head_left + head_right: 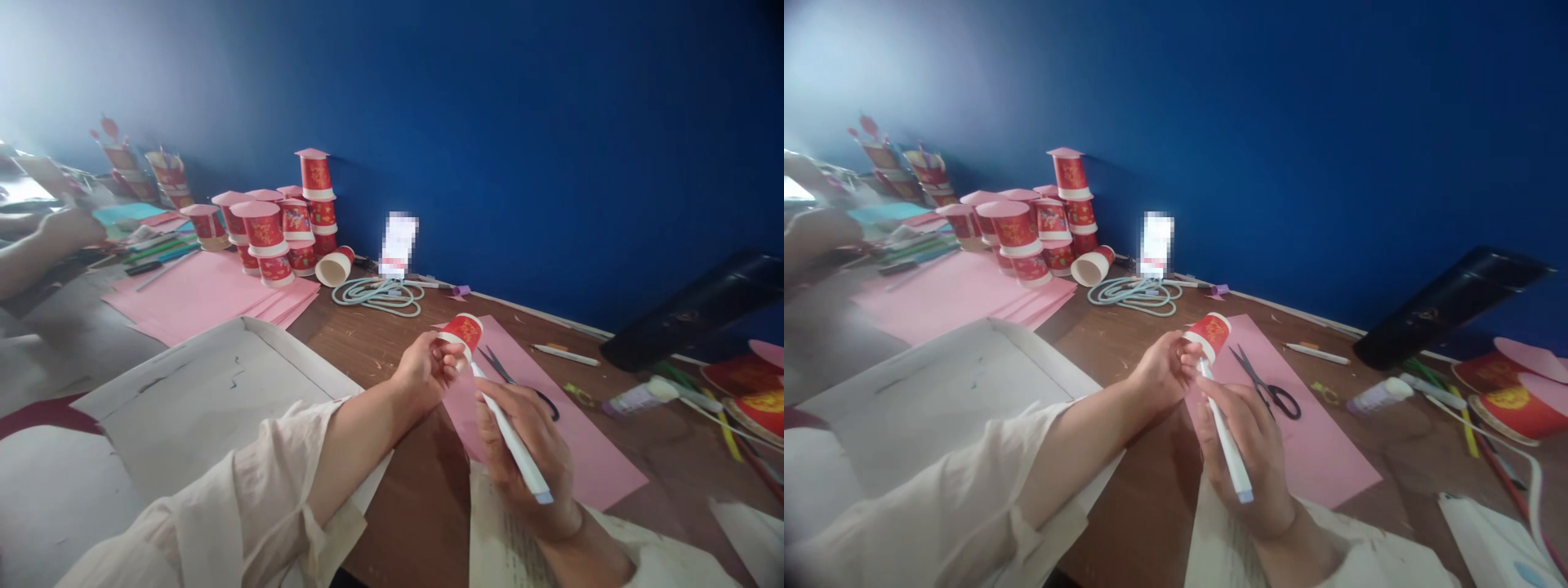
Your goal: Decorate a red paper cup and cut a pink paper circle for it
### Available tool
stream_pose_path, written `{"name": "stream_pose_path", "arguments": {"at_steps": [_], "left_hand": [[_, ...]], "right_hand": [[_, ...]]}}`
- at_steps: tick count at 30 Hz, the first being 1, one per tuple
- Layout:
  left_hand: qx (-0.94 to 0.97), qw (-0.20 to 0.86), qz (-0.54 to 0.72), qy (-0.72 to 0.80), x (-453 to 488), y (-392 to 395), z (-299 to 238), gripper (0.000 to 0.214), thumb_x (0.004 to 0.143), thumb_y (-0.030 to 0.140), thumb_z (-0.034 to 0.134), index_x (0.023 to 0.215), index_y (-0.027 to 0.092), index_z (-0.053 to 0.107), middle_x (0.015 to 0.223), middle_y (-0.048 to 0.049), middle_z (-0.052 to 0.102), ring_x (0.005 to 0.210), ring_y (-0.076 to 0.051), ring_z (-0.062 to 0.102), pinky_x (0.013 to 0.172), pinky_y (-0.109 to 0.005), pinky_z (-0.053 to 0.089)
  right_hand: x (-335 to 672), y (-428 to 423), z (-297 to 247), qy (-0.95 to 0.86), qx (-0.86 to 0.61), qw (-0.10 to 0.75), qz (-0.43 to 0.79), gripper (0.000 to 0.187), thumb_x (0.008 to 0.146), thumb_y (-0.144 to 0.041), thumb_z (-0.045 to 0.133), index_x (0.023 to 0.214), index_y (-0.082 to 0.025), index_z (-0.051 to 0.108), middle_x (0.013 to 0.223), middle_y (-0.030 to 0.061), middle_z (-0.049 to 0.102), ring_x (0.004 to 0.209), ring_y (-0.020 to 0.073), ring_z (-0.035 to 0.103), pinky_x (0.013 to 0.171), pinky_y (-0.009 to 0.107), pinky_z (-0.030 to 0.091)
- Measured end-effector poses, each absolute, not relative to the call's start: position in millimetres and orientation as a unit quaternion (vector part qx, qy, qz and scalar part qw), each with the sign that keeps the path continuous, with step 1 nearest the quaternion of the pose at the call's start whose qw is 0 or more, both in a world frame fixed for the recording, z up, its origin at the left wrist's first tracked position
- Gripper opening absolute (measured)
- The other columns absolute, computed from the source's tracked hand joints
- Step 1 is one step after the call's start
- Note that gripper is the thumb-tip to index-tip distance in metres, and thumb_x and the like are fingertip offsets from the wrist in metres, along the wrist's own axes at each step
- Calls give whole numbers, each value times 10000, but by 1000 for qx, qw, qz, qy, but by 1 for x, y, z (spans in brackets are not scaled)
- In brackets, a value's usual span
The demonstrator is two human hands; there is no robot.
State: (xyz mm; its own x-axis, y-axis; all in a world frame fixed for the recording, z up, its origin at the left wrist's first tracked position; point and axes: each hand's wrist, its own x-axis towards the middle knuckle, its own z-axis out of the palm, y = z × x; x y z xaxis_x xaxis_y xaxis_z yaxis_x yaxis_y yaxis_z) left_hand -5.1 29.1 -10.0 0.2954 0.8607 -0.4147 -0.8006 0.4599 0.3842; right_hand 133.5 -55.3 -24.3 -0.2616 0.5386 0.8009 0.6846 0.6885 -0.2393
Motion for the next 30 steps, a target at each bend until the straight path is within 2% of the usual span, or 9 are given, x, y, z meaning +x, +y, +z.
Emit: {"name": "stream_pose_path", "arguments": {"at_steps": [7,11,14,21,30], "left_hand": [[94,790,540,275,0,21,-12,113,820,178,616,727,132,571,623,9,500,505,-58,393,493,-187,317],[140,783,554,247,5,19,-19,123,779,210,701,805,114,629,693,-20,560,625,-101,504,643,-236,420],[148,777,561,244,6,17,-19,139,760,202,719,836,105,656,731,-37,603,673,-116,544,713,-255,444],[169,781,542,259,4,11,-12,105,749,183,718,807,117,662,701,-34,608,659,-114,543,683,-244,436],[180,782,539,254,4,11,-14,180,730,215,757,865,127,676,735,-40,634,675,-122,563,690,-245,441]], "right_hand": [[134,-56,-24,-787,-388,471,-88,336,919,-154,582,1252,-194,601,1048,95,682,971,222,662,850,373,569],[134,-56,-24,-786,-393,469,-83,336,919,-151,586,1251,-197,599,1036,94,676,956,222,659,837,381,573],[134,-57,-23,-786,-389,474,-84,331,916,-144,589,1242,-199,600,1021,88,680,946,220,664,837,375,575],[134,-57,-22,-784,-393,473,-84,311,919,-158,588,1227,-193,614,1024,89,695,957,219,679,853,370,578],[135,-56,-25,-787,-395,466,-84,334,925,-168,583,1255,-214,598,1047,85,692,968,222,671,859,396,580]]}}
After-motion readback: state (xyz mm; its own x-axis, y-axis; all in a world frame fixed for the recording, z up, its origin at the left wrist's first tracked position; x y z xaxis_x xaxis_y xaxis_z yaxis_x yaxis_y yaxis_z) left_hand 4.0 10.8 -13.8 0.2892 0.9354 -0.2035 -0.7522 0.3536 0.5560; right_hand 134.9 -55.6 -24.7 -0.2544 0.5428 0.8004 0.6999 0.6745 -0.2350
